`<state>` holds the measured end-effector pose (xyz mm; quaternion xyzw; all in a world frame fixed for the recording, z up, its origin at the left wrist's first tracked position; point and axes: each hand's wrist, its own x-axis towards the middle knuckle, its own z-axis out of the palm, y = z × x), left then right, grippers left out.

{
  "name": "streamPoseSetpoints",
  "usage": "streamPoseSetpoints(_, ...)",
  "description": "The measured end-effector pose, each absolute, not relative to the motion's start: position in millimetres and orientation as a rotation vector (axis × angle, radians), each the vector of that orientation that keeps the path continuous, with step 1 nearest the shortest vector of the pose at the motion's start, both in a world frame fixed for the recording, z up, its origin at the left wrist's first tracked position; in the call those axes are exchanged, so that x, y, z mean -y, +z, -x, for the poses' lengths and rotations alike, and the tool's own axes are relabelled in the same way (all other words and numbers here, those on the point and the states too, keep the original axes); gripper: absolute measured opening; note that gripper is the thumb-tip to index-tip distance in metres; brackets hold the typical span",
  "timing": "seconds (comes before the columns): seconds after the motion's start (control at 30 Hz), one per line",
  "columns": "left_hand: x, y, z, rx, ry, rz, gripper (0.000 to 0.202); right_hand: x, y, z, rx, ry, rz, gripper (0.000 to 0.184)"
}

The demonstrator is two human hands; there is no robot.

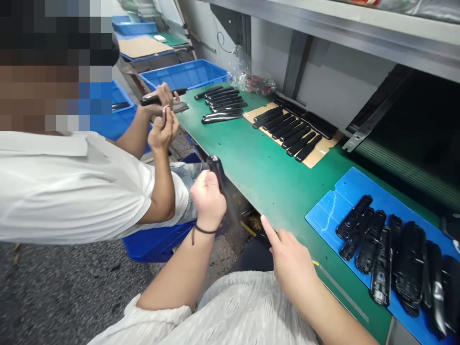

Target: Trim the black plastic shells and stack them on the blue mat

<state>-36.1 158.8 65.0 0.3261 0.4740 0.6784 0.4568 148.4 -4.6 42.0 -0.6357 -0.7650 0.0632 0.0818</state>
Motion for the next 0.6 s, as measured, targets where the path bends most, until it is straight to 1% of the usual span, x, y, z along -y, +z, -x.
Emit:
streamPoseSetpoints(0.07, -161, 77, 24, -1.034, 1.653, -0.762, 0.043, 5, 51, -154, 2.097, 0.376, 1.842, 0.078)
streamPoseSetpoints(0.2, -163, 93, -10, -0.859, 1.405, -0.502, 0.046, -1, 68, -155, 1.635, 0.806, 1.613, 0.039)
streamPoseSetpoints(0.27, -162, 94, -22, -0.866, 1.355, -0.422, 0.045, -6, 71, -151, 1.513, 0.865, 1.51, 0.018)
streamPoseSetpoints(0.3, -161, 93, -25, -0.881, 1.355, -0.403, 0.045, -8, 71, -150, 1.484, 0.863, 1.478, 0.01)
streamPoseSetpoints(0.33, -161, 92, -27, -0.899, 1.356, -0.395, 0.045, -10, 70, -149, 1.466, 0.877, 1.459, 0.009)
streamPoseSetpoints(0.5, -163, 85, -22, -0.972, 1.332, -0.404, 0.045, -19, 59, -156, 1.207, 1.16, 1.491, 0.024)
streamPoseSetpoints(0.6, -172, 80, -18, -1.03, 1.309, -0.463, 0.045, -19, 57, -166, 1.151, 1.06, 1.581, 0.03)
